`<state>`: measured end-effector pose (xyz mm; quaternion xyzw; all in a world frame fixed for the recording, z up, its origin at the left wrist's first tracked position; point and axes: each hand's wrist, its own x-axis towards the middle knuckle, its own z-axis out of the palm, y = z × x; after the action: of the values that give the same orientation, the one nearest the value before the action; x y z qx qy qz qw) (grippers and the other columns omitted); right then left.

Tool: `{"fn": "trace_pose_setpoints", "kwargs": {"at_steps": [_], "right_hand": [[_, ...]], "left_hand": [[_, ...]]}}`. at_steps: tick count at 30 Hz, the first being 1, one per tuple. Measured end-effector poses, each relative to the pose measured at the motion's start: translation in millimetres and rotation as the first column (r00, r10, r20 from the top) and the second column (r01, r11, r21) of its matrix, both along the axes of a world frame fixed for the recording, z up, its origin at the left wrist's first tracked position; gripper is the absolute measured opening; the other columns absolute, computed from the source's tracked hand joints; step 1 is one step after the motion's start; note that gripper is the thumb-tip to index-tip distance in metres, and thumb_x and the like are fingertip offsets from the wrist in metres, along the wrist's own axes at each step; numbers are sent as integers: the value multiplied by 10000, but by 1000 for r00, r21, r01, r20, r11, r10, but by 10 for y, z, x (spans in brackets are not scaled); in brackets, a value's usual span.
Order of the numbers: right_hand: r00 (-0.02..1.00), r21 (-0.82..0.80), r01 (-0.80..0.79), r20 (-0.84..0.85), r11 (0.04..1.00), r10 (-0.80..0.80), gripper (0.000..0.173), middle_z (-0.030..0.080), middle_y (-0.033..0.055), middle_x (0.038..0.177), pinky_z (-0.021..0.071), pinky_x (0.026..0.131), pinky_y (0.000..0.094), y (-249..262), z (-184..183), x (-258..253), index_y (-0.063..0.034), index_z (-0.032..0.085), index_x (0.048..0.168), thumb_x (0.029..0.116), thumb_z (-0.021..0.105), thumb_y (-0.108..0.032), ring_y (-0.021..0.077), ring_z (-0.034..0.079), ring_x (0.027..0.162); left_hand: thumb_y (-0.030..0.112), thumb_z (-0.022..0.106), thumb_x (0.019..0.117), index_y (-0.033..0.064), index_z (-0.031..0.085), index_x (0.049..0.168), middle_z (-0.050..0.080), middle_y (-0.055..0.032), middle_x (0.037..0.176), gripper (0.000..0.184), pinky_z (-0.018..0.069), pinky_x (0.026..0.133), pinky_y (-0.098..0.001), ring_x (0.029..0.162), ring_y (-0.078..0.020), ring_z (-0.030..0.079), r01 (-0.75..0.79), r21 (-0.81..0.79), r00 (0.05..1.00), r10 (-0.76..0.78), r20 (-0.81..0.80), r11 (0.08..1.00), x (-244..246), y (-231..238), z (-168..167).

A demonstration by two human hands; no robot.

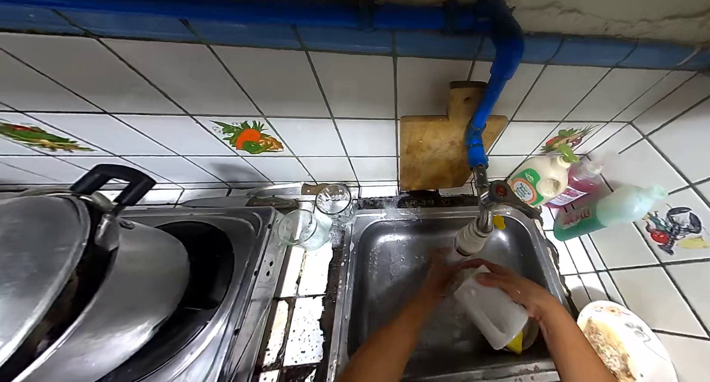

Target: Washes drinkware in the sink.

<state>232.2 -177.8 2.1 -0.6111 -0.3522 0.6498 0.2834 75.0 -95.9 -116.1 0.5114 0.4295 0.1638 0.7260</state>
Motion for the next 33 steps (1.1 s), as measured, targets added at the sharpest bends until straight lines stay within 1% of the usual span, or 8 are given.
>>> {"fn": "trace_pose_setpoints", "kwargs": {"at_steps": [2, 4, 8, 12, 16, 21, 27, 33], "right_hand": [[996, 127, 58, 62, 990, -66, 704, 676, 1, 1154, 588, 847, 289, -11, -19, -3, -119, 470, 1451, 831, 728, -333, 63, 677, 959], [980, 267, 136, 107, 954, -170, 875, 665, 45, 1244, 574, 923, 295, 36, -125, -86, -73, 420, 1501, 756, 809, -320, 75, 666, 1057], [912, 429, 318, 104, 845, -396, 891, 649, 116, 1236, 555, 920, 272, 242, -504, -344, 30, 425, 1454, 720, 841, -255, 87, 649, 1073], [878, 415, 459, -73, 786, -474, 878, 640, 56, 1234, 555, 892, 223, 364, -638, -430, 7, 405, 1470, 722, 790, -245, 42, 645, 1061], [908, 433, 390, -33, 813, -418, 910, 662, 25, 1211, 561, 912, 230, 293, -553, -303, -10, 429, 1447, 691, 831, -319, 31, 652, 1065], [940, 435, 263, 86, 861, -331, 962, 651, 73, 1265, 555, 951, 264, 203, -477, -216, -6, 439, 1468, 669, 868, -326, 71, 647, 1109], [925, 503, 249, 131, 828, -358, 954, 638, 102, 1293, 537, 965, 243, 125, -459, -330, 2, 431, 1478, 690, 870, -309, 65, 636, 1131], [954, 410, 189, 137, 892, -265, 886, 651, 137, 1287, 544, 980, 316, 59, -456, -545, -1, 470, 1461, 716, 866, -273, 135, 651, 1136]], "left_hand": [[266, 577, 1049, -5, 97, 1614, 259, -275, 1626, 790, 357, 1170, -493, 1466, -357, 359, -47, -188, 999, 50, 13, 981, -74, 49, 20], [335, 602, 1031, 10, 54, 1627, 164, -260, 1669, 873, 292, 1212, -525, 1523, -370, 262, -82, -181, 997, 79, -27, 980, -232, 52, -9], [262, 708, 967, 23, 235, 1593, 374, -271, 1568, 820, 439, 1096, -529, 1382, -378, 467, -148, -95, 982, 135, -131, 984, -565, 17, -197], [217, 842, 814, 14, 286, 1564, 586, -274, 1296, 955, 531, 964, -495, 1114, -344, 630, -196, 132, 967, 214, -137, 972, -884, 32, -226], [282, 844, 813, 34, 305, 1569, 608, -220, 1316, 960, 533, 984, -500, 1137, -321, 639, -116, 262, 963, 173, -207, 958, -1137, 309, 112], [324, 625, 1018, 13, 468, 1440, 623, -190, 1235, 548, 555, 838, -422, 969, -253, 648, -107, 29, 979, 110, -172, 994, -1011, 876, 874], [463, 641, 993, -36, 468, 1435, 589, -240, 1302, 689, 481, 984, -486, 1137, -313, 588, 33, 94, 887, 14, -461, 995, -783, 1559, 1594], [520, 478, 1051, 50, 518, 1379, 675, -109, 1101, 575, 535, 756, -340, 849, -170, 641, -160, 43, 950, 165, -264, 986, -1009, 1613, 1778]]}}
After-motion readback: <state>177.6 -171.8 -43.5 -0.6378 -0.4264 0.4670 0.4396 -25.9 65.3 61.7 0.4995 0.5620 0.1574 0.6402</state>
